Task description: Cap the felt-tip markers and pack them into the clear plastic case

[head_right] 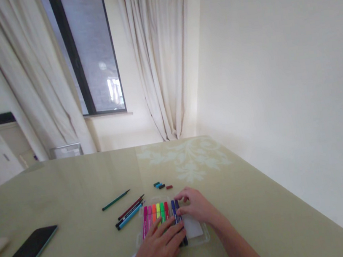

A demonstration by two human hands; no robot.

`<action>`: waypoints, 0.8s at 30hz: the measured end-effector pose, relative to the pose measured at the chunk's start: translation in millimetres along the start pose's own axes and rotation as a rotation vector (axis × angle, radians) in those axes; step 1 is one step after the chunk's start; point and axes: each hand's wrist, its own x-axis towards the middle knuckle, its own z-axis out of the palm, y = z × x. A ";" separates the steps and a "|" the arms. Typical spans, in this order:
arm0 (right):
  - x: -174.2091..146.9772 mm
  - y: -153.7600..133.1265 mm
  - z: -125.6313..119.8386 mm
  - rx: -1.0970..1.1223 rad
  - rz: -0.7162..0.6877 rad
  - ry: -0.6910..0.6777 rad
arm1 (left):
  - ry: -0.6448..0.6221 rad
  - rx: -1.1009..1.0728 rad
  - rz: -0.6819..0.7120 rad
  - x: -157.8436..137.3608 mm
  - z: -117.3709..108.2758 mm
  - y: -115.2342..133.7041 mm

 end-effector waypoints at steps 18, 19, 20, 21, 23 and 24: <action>39.8 -22.4 19.1 -0.272 -0.109 0.155 | 0.091 0.040 -0.098 2.7 -13.0 -20.5; 50.4 -27.5 24.1 -0.319 -0.121 0.157 | 0.076 0.062 -0.225 2.0 -21.1 -29.2; 61.2 -32.4 29.3 -0.377 -0.130 0.142 | 0.057 0.106 -0.358 0.6 -29.9 -39.2; 71.8 -36.7 34.4 -0.445 -0.131 0.124 | 0.032 0.133 -0.488 -1.4 -38.6 -49.7; 90.3 -42.6 43.1 -0.538 -0.113 0.081 | -0.019 0.103 -0.657 -6.8 -52.8 -70.0; 97.6 -44.1 46.4 -0.560 -0.104 0.062 | -0.046 0.065 -0.692 -10.0 -57.2 -78.6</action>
